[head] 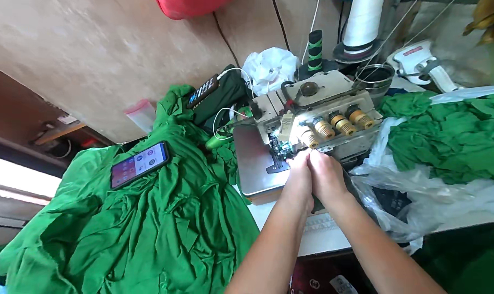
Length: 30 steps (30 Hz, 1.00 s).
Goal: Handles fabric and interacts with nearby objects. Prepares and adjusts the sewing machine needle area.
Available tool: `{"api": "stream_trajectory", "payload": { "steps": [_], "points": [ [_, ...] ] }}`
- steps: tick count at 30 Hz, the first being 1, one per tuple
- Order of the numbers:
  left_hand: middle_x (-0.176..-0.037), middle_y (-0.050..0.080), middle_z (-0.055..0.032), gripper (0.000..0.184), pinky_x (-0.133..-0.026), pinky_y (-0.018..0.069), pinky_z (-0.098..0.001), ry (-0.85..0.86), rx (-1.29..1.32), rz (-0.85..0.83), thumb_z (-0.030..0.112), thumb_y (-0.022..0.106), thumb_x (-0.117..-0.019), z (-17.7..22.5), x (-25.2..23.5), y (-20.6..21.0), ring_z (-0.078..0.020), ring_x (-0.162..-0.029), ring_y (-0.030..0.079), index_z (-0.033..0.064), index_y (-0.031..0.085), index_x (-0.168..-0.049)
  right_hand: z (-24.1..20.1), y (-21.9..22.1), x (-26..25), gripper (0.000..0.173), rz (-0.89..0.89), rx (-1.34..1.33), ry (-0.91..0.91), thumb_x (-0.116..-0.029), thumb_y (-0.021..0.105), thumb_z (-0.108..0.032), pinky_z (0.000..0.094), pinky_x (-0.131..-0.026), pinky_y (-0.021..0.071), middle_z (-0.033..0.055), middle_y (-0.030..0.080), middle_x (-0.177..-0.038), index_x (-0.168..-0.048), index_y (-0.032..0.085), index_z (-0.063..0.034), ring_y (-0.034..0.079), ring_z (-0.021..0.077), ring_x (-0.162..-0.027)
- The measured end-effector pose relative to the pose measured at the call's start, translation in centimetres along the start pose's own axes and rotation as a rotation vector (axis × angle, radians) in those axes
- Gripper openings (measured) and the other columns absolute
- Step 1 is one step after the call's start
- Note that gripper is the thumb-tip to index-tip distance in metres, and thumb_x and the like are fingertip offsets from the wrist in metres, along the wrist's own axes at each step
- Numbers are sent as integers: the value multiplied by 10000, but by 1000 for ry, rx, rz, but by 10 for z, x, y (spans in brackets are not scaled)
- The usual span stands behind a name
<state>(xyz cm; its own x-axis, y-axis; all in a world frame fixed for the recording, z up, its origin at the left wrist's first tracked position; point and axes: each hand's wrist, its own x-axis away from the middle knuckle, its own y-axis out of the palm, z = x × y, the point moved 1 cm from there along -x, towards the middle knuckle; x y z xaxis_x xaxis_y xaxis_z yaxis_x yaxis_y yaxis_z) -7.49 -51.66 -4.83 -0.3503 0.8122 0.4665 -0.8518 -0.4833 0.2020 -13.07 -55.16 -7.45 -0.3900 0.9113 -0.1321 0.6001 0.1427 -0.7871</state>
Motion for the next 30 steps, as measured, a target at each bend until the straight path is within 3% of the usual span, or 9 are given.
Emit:
{"api": "stream_trajectory", "payload": {
  "steps": [3,7,9,11,13,16,22,26,30],
  "points": [
    [-1080,608,-137,336,-861,511,-375,21,50,23,251,332,-1113,-1,0,2,-207,-986,615,25,507,-1291,1,-10,-4,232,-163,-10,-14,-1034,538,-104,568,-914,499,260,688,-1088,-1129,647,77,671,411,-1075],
    [-1177,551,-164,370,-897,478,-363,71,135,68,227,300,-1121,-7,1,7,-220,-1047,562,5,427,-1388,20,-17,-5,287,-287,-139,-196,-1012,531,-91,532,-1024,455,243,651,-1204,-1223,646,65,615,365,-1185],
    [-1405,489,-196,486,-1029,444,-384,58,132,56,268,288,-1125,-11,3,8,-248,-1244,519,33,266,-1550,29,-14,2,323,-187,-183,-244,-979,550,-88,538,-1021,473,219,659,-1247,-1260,675,12,625,352,-1194],
    [-1560,368,-194,574,-1115,388,-399,36,105,40,315,282,-1128,-13,3,8,-256,-1381,437,74,106,-1618,33,-16,9,351,-141,-177,-230,-965,565,-74,550,-1040,467,218,644,-1311,-1294,671,-17,612,363,-1236],
    [-1636,254,-187,629,-1156,348,-409,18,73,26,357,273,-1127,-14,3,7,-260,-1453,363,101,4,-1634,37,-19,15,379,-131,-153,-204,-936,591,-44,577,-999,481,228,645,-1283,-1308,660,-26,623,386,-1194],
    [-1622,269,-188,680,-1092,419,-417,11,72,46,391,329,-1115,-17,3,8,-264,-1406,417,135,-26,-1635,43,-26,23,379,-103,-134,-192,-944,606,-66,593,-948,504,217,655,-1257,-1319,658,-39,647,384,-1133],
    [-1705,23,-168,836,-1221,249,-466,43,-118,20,437,421,-1082,-28,6,1,-260,-1555,177,158,-149,-1627,63,-41,31,338,26,-134,-366,-965,586,-220,535,-831,565,155,709,-1136,-1247,711,-82,699,311,-981],
    [-1702,-9,-192,823,-1237,201,-471,69,-202,23,393,416,-1085,-33,12,-1,-284,-1566,131,129,-145,-1625,76,-46,39,378,32,-155,-415,-958,568,-311,442,-778,580,122,718,-1102,-1233,720,-101,694,245,-919],
    [-1699,61,-184,782,-1225,243,-436,83,-142,25,357,416,-1089,-36,9,-1,-260,-1550,192,111,-88,-1635,84,-47,45,530,7,-186,-369,-954,559,-479,424,-806,574,126,716,-1114,-1262,673,-63,688,228,-947]
  ]
}}
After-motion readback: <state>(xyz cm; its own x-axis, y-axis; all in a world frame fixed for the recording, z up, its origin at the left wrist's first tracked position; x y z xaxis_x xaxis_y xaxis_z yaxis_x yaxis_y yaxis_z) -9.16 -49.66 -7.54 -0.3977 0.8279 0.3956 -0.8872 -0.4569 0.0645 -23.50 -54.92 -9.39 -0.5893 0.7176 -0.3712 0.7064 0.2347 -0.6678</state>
